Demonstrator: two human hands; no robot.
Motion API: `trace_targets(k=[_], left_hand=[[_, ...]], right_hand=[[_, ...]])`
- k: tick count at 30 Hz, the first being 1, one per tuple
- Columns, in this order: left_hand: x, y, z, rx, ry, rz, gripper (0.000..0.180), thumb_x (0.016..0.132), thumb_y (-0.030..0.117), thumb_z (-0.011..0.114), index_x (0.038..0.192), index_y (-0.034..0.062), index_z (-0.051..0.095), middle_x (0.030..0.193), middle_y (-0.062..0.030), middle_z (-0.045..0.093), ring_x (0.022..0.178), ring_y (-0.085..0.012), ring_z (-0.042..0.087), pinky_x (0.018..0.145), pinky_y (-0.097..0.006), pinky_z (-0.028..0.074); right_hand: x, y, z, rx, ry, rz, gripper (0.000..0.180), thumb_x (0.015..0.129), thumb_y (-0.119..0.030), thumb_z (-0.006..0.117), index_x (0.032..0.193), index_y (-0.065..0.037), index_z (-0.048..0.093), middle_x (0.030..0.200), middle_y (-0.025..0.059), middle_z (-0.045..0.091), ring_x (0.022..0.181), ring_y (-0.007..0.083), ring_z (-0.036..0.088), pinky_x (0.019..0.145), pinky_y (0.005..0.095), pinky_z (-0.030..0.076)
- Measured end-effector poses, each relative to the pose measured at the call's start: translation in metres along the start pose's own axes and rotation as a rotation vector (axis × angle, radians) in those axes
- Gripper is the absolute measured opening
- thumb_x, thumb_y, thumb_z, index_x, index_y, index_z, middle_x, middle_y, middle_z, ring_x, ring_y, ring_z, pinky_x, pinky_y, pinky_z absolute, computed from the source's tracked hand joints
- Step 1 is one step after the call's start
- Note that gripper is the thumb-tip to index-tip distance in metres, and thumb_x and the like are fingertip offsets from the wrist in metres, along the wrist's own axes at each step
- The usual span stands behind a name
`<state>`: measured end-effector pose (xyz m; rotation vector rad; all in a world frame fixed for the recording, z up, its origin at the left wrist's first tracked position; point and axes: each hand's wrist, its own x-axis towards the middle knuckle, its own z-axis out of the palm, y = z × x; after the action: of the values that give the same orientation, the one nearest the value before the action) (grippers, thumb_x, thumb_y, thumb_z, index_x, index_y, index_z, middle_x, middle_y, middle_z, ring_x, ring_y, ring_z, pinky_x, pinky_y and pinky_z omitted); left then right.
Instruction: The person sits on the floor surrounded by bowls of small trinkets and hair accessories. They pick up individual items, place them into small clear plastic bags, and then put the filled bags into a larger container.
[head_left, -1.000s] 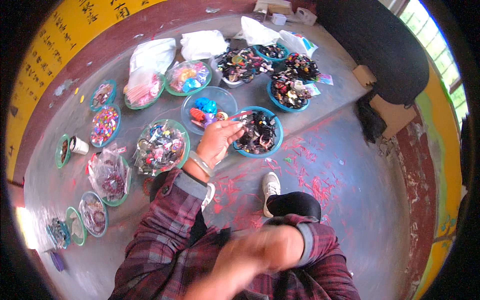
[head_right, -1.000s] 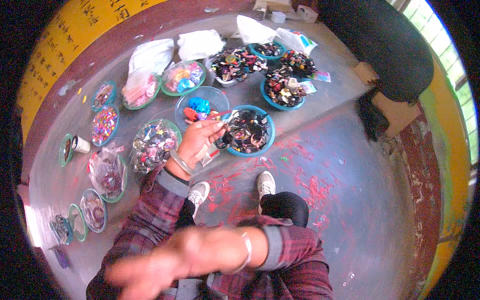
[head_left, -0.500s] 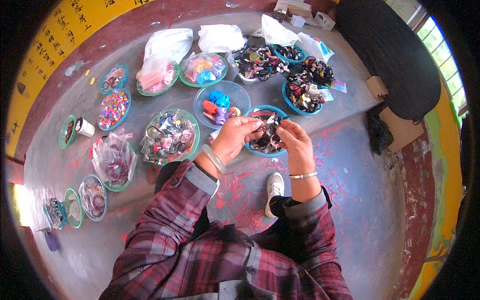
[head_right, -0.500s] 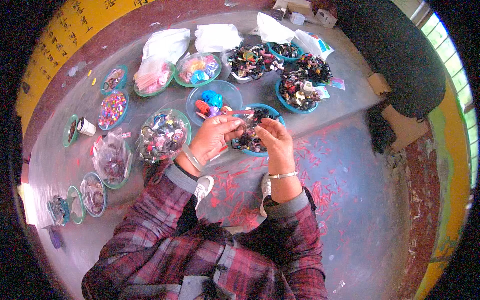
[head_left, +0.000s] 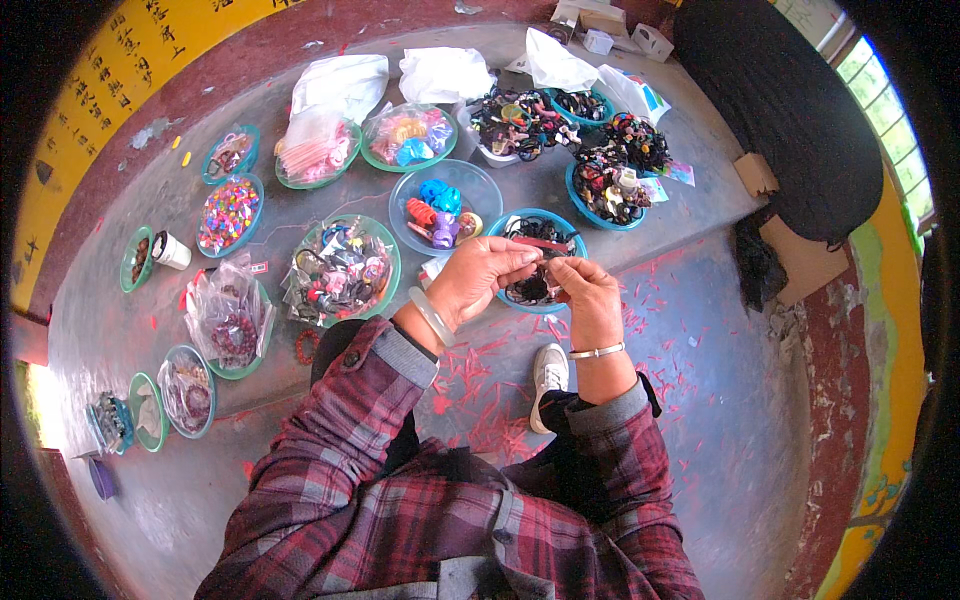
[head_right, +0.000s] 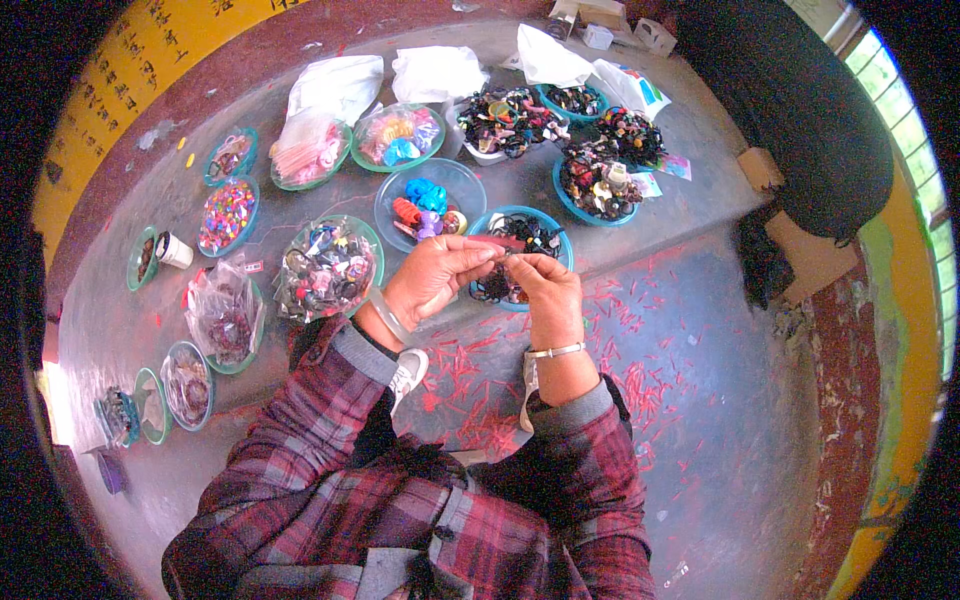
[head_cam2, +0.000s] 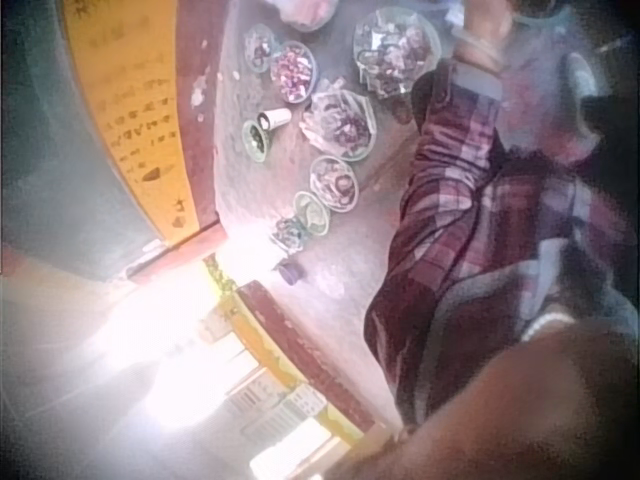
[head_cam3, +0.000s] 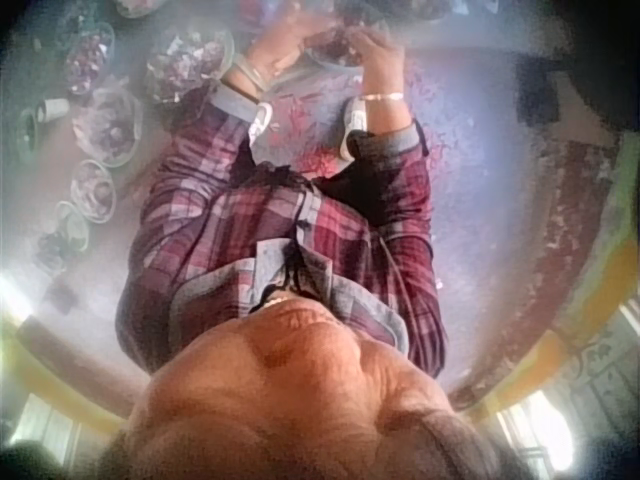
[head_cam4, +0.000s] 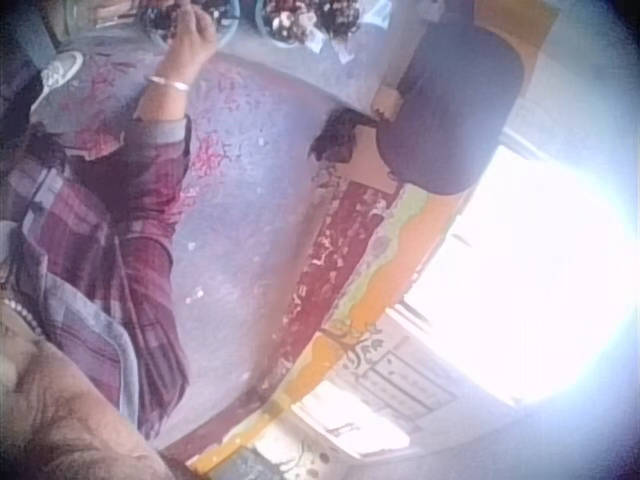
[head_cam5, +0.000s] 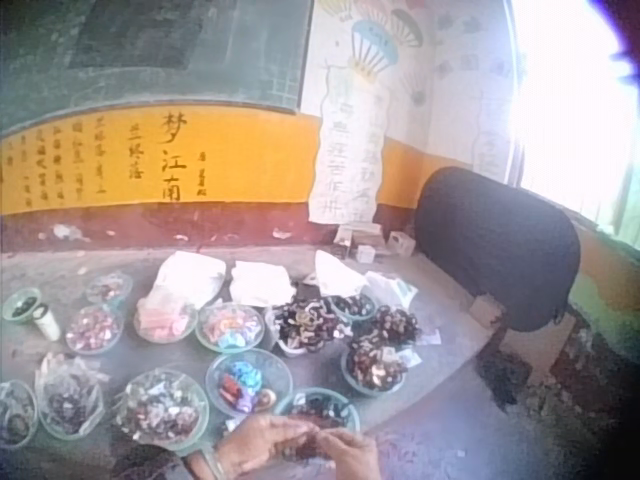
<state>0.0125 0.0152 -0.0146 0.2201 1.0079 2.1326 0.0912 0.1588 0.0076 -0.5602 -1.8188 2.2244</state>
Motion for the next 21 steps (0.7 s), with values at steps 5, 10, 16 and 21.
trace_targets(k=[5, 10, 16, 21], left_hand=[[0.002, 0.001, -0.006, -0.029, -0.016, -0.002, 0.02, 0.086, 0.01, 0.052, 0.097, -0.0059, 0.058, 0.095, -0.0112, 0.061, 0.084, -0.0147, 0.06, 0.078, -0.024, 0.051], [0.001, 0.003, -0.005, -0.047, -0.04, 0.011, 0.02, 0.088, 0.01, 0.049, 0.097, -0.0063, 0.058, 0.095, -0.0123, 0.061, 0.085, -0.0161, 0.06, 0.079, -0.026, 0.05], [0.001, -0.001, -0.006, -0.038, -0.045, 0.041, 0.023, 0.089, 0.012, 0.047, 0.099, -0.0063, 0.056, 0.097, -0.0135, 0.061, 0.089, -0.0189, 0.06, 0.082, -0.03, 0.049], [0.002, -0.003, -0.006, 0.054, -0.028, 0.073, 0.024, 0.09, 0.013, 0.044, 0.102, -0.0055, 0.055, 0.097, -0.0133, 0.06, 0.09, -0.0192, 0.06, 0.083, -0.03, 0.048]], right_hand=[[0.003, 0.006, -0.003, 0.049, -0.019, 0.033, 0.014, 0.082, -0.017, 0.061, 0.083, -0.004, 0.064, 0.074, 0.0009, 0.062, 0.062, 0.0069, 0.054, 0.053, 0.0204, 0.041], [0.003, 0.006, -0.002, 0.042, -0.006, 0.046, 0.016, 0.083, -0.018, 0.059, 0.084, -0.003, 0.064, 0.074, 0.0008, 0.062, 0.062, 0.0071, 0.055, 0.054, 0.0201, 0.042], [0.007, 0.008, -0.003, -0.043, 0.099, 0.022, 0.014, 0.083, -0.014, 0.059, 0.086, -0.001, 0.063, 0.076, 0.0019, 0.061, 0.063, 0.0077, 0.055, 0.055, 0.0191, 0.042], [0.008, 0.011, -0.002, -0.366, 0.248, -0.466, 0.008, 0.078, -0.009, 0.061, 0.084, -0.004, 0.063, 0.076, 0.004, 0.06, 0.066, 0.0114, 0.055, 0.057, 0.0247, 0.044]])
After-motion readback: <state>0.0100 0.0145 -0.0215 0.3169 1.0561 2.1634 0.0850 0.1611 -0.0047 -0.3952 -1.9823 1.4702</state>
